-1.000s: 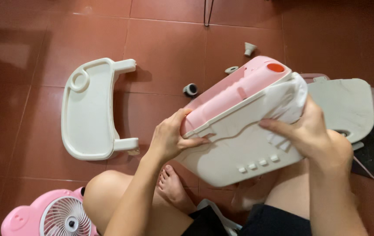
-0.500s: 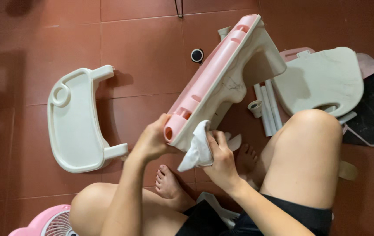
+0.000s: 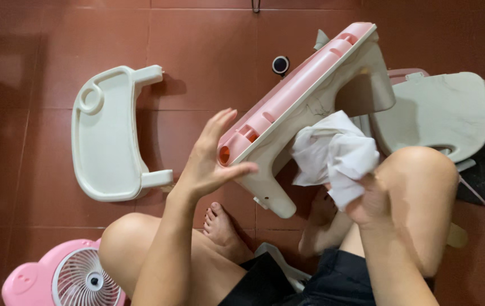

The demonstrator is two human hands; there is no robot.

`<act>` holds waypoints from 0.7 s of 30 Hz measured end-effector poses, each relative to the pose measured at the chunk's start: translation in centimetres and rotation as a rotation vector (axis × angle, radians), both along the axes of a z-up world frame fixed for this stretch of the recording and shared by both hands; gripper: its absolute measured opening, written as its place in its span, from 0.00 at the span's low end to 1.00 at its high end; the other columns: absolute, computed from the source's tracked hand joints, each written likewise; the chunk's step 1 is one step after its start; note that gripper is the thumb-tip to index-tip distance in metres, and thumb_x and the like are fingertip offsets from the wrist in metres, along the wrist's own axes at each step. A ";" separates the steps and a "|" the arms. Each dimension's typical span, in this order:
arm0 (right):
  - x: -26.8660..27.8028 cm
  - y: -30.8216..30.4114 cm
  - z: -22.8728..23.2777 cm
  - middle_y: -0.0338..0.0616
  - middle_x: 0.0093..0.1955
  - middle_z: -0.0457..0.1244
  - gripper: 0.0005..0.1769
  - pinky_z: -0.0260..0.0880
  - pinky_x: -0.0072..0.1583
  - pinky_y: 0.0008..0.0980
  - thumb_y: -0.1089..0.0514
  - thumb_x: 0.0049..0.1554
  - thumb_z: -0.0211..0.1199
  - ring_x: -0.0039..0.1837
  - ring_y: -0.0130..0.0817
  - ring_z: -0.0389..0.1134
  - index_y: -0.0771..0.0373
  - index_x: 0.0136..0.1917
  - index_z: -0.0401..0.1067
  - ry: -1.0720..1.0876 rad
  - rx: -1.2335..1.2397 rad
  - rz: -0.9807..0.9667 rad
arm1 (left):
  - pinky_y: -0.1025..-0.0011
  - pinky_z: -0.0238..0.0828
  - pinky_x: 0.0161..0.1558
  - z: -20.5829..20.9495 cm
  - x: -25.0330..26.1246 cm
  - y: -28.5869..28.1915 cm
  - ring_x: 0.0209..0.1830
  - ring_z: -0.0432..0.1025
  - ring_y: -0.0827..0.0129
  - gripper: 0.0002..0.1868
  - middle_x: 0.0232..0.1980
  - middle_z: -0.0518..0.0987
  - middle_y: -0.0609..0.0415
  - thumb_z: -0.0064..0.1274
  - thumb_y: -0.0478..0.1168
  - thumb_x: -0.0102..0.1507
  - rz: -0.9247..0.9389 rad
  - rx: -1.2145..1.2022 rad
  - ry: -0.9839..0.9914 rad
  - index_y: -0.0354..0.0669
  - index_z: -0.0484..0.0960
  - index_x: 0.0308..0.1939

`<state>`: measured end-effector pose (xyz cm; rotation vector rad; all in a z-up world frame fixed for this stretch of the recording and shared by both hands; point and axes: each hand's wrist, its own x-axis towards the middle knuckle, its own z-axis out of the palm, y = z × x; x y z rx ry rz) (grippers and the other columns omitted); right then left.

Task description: The person sits on the floor and wipes a white and pink plastic high chair tray with a white cloth. They rotate the tray to clean multiple sides and edges, focusing on removing visible stains.

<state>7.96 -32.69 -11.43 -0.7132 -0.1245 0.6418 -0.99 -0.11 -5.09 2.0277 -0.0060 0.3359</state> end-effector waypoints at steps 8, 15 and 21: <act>-1.3 -1.6 2.5 0.50 0.71 0.60 0.44 0.62 0.70 0.45 0.37 0.55 0.55 0.71 0.44 0.63 0.66 0.75 0.57 0.185 0.209 0.135 | 0.68 0.67 0.57 3.4 -0.8 -6.7 0.59 0.69 0.64 0.28 0.58 0.76 0.43 0.60 0.46 0.68 -0.251 -0.441 -0.052 0.29 0.71 0.63; -6.6 -2.5 3.3 0.50 0.75 0.58 0.59 0.57 0.73 0.47 0.17 0.53 0.49 0.74 0.46 0.60 0.66 0.77 0.52 0.478 0.346 0.282 | 0.71 0.66 0.37 2.8 -4.0 -12.5 0.34 0.64 0.78 0.13 0.32 0.73 0.53 0.54 0.42 0.70 -0.088 -0.528 0.132 0.32 0.79 0.41; -8.1 -7.2 2.2 0.52 0.62 0.68 0.32 0.69 0.64 0.47 0.48 0.56 0.66 0.63 0.41 0.68 0.68 0.67 0.68 0.202 -0.504 0.109 | 0.71 0.66 0.33 3.7 -7.6 -14.6 0.29 0.66 0.75 0.13 0.30 0.73 0.50 0.52 0.42 0.70 -0.112 -0.450 0.168 0.33 0.77 0.38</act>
